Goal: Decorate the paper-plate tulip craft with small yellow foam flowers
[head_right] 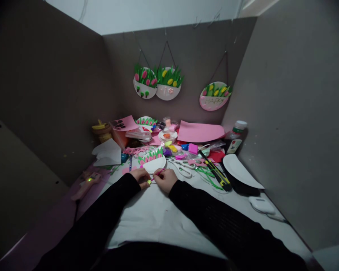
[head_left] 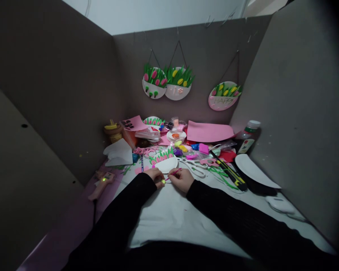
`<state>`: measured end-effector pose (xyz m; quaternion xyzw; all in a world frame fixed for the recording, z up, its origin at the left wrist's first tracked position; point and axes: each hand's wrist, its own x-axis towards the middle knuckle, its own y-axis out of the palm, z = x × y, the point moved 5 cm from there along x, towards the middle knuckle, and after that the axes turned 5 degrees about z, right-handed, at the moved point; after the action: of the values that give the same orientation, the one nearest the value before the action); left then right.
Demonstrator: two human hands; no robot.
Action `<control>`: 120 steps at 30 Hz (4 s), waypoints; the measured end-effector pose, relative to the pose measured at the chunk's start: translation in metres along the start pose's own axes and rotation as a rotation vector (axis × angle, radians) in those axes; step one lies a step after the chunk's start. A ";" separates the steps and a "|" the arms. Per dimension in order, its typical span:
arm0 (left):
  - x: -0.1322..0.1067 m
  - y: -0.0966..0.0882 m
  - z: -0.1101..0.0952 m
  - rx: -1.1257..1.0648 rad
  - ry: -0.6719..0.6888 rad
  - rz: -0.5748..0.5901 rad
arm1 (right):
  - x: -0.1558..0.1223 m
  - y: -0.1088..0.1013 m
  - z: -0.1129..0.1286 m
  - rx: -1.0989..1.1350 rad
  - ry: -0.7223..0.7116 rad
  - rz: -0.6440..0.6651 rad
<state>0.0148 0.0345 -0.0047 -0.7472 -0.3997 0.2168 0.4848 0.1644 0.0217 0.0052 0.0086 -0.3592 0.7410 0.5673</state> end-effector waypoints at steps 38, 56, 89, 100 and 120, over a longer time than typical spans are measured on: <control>0.001 0.002 0.001 0.030 0.002 -0.026 | 0.000 0.001 0.001 -0.012 0.016 0.000; 0.001 0.001 -0.001 0.010 0.052 -0.015 | 0.000 -0.004 0.002 -0.003 -0.006 -0.056; 0.002 0.005 0.002 -0.048 0.124 -0.031 | -0.001 -0.003 -0.001 0.050 0.019 -0.053; 0.000 0.001 0.002 -0.062 0.120 -0.043 | -0.003 0.000 0.004 0.022 -0.030 -0.017; 0.002 0.005 0.002 -0.093 0.170 -0.081 | -0.003 -0.004 0.002 0.031 -0.017 -0.061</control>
<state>0.0160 0.0361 -0.0098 -0.7677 -0.3966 0.1140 0.4903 0.1678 0.0189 0.0076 0.0348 -0.3522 0.7288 0.5861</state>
